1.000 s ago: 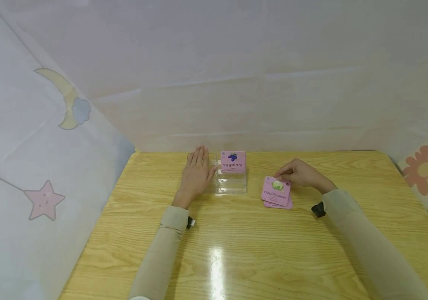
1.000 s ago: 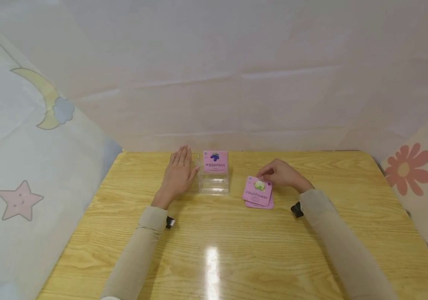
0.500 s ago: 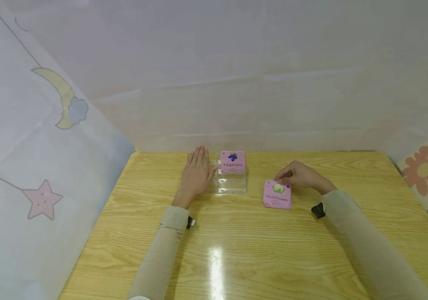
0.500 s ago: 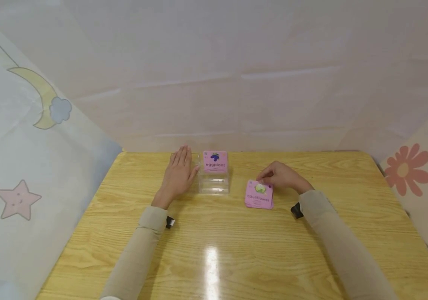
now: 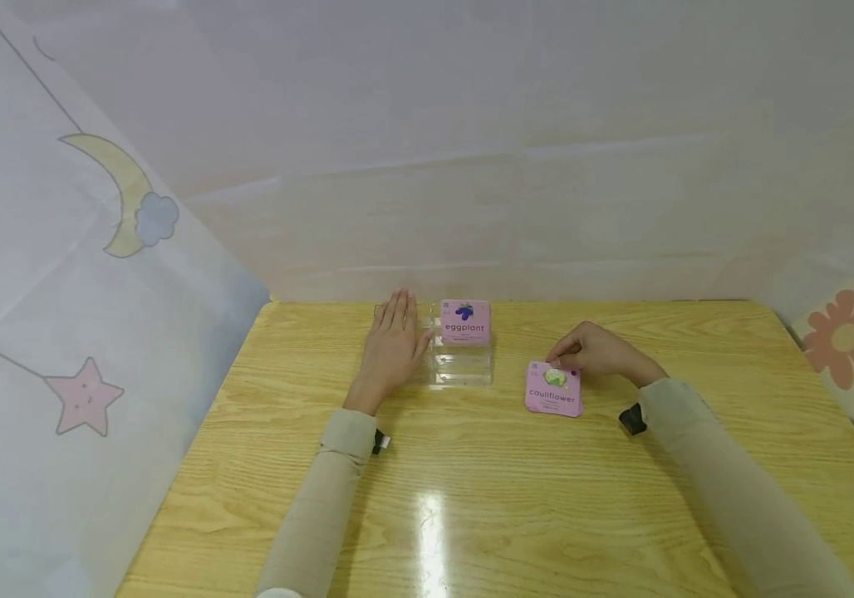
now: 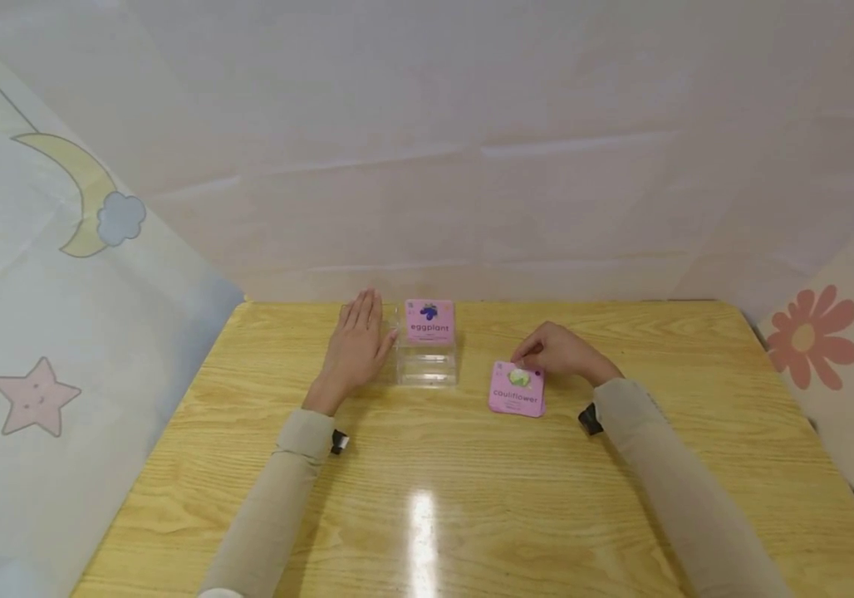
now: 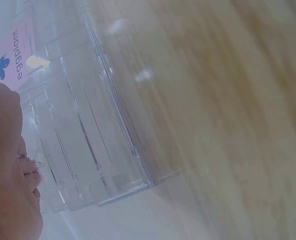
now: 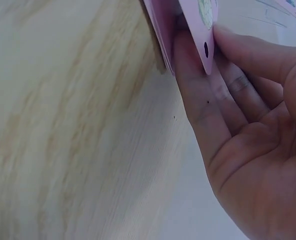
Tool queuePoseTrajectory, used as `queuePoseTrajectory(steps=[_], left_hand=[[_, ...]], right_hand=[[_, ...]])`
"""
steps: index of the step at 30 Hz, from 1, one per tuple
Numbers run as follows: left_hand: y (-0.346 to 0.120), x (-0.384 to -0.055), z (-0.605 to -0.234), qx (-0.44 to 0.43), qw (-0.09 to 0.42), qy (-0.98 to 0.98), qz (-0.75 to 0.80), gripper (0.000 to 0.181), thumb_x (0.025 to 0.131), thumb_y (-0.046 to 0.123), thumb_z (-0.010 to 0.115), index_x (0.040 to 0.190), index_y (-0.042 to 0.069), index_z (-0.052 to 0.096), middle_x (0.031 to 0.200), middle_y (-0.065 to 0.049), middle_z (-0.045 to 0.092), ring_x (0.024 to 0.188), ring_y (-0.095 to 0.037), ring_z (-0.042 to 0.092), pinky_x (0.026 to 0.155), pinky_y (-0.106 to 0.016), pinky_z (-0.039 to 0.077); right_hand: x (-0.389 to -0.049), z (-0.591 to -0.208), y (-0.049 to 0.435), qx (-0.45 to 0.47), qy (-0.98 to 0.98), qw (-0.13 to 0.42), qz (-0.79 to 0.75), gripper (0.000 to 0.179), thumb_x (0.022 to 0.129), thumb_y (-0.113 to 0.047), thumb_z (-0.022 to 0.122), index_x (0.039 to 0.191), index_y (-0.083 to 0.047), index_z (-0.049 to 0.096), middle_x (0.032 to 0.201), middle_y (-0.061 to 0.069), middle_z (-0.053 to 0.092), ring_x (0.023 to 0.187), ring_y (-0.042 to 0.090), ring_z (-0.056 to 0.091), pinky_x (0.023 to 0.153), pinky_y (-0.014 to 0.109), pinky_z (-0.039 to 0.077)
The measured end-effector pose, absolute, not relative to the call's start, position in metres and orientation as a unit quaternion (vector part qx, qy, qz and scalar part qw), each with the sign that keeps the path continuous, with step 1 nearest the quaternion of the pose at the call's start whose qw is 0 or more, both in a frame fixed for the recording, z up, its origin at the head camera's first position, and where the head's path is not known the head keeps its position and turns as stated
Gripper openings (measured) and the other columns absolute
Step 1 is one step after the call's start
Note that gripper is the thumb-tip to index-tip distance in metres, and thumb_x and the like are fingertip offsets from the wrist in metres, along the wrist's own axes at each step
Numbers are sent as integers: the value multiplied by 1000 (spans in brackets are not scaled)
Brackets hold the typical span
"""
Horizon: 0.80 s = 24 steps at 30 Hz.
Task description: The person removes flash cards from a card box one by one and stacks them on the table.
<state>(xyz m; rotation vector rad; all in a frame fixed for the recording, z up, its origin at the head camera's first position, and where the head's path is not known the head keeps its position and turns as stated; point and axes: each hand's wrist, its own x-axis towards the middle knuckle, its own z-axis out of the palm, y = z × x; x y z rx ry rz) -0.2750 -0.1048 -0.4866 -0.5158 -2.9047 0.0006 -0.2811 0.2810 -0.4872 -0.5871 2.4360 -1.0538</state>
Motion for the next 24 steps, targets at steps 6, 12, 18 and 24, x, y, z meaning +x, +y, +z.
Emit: queuePoseTrajectory(steps=[6,12,18,24], left_hand=[[-105,-275,-486,-173,94,-980,-1,78,114,51,25,167,-4,11,176,-23,15,165,-36,17,137,-49,16],[-104,-275,-486,-172,98,-980,5,78,113,52,25,167,-4,13,176,-23,17,165,-36,18,137,-48,17],[-104,-276,-486,-172,96,-980,0,77,114,51,26,167,-3,12,176,-22,17,165,-36,18,137,-49,17],[-105,-276,-485,-173,90,-981,1,78,114,51,25,167,-3,7,176,-22,15,165,-36,17,137,-50,16]], right_hand=[[-280,-488,280,-205,883,202,-370,19,99,-7,69,113,-2,81,114,17,80,92,17,69,75,24,54],[-278,-487,278,-206,889,197,-358,18,100,-6,67,112,-4,81,115,16,79,93,19,67,75,27,55],[-278,-489,276,-202,899,187,-341,17,101,-8,66,111,-7,81,114,13,79,98,20,68,82,31,54],[-276,-489,277,-200,906,170,-331,17,101,-10,66,109,-9,81,115,14,79,99,22,68,83,35,56]])
